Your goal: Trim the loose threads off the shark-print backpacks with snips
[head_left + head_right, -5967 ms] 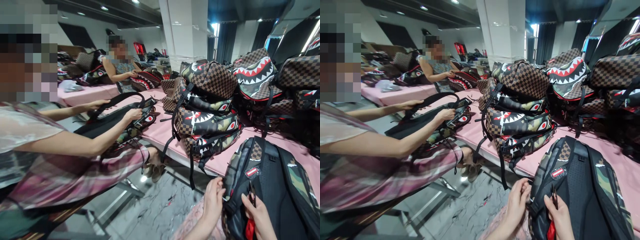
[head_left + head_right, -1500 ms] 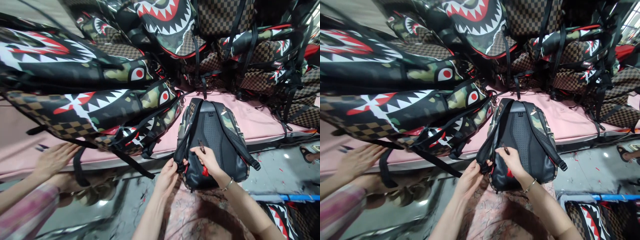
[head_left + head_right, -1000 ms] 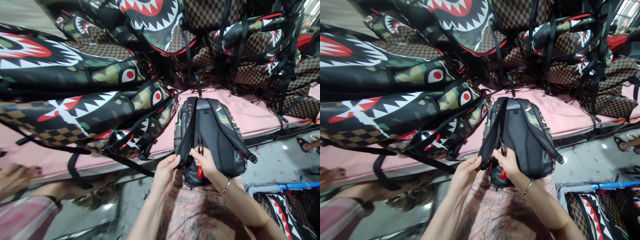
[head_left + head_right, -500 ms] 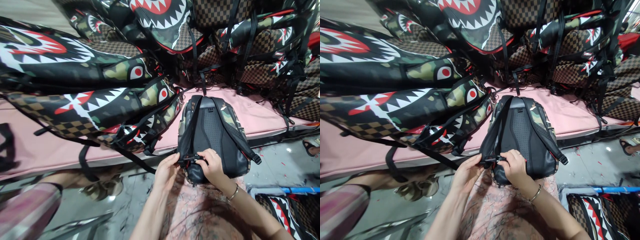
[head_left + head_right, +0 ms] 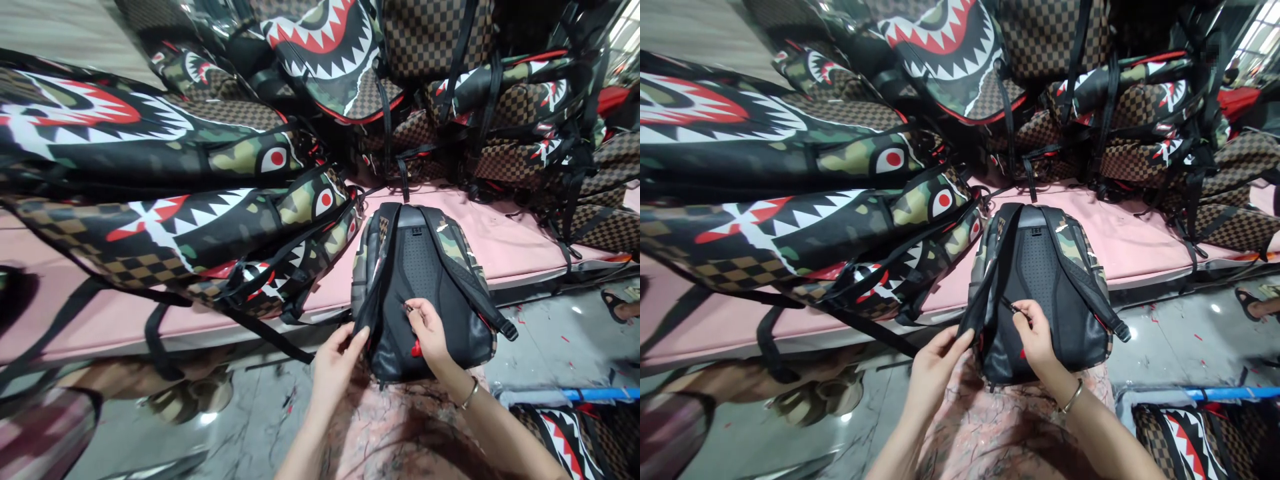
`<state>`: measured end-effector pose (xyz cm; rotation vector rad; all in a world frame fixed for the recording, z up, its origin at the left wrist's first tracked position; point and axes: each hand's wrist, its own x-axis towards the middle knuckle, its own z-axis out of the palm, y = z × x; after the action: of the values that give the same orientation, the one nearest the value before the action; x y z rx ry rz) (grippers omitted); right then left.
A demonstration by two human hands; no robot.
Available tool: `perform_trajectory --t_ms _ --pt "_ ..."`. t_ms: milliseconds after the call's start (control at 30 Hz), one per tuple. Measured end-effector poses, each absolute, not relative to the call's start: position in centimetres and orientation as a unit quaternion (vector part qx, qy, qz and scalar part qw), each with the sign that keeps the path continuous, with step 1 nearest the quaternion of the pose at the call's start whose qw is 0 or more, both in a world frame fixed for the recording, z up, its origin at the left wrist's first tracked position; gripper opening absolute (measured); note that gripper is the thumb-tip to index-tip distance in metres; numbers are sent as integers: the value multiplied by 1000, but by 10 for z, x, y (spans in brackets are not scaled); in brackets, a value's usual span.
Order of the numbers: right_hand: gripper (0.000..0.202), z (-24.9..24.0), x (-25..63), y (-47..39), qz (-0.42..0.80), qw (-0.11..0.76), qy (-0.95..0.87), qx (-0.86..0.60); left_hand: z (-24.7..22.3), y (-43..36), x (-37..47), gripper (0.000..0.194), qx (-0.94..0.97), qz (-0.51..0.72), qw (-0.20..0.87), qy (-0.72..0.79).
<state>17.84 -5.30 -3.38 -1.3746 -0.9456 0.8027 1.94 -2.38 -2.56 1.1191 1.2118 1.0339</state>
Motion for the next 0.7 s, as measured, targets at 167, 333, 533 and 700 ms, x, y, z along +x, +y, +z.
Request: perform_trajectory --t_ms 167,333,533,700 --pt "30 -19 183 -31 425 623 -310 -579 -44 -56 32 19 704 442 287 476" --pt "27 -28 181 -21 503 617 -255 -549 -48 -67 28 14 798 343 273 412" --pt "35 -49 173 -16 562 609 -205 -521 -30 3 23 20 722 402 317 466" --pt "35 -48 173 -14 522 599 -220 -567 -21 78 49 28 781 358 372 351"
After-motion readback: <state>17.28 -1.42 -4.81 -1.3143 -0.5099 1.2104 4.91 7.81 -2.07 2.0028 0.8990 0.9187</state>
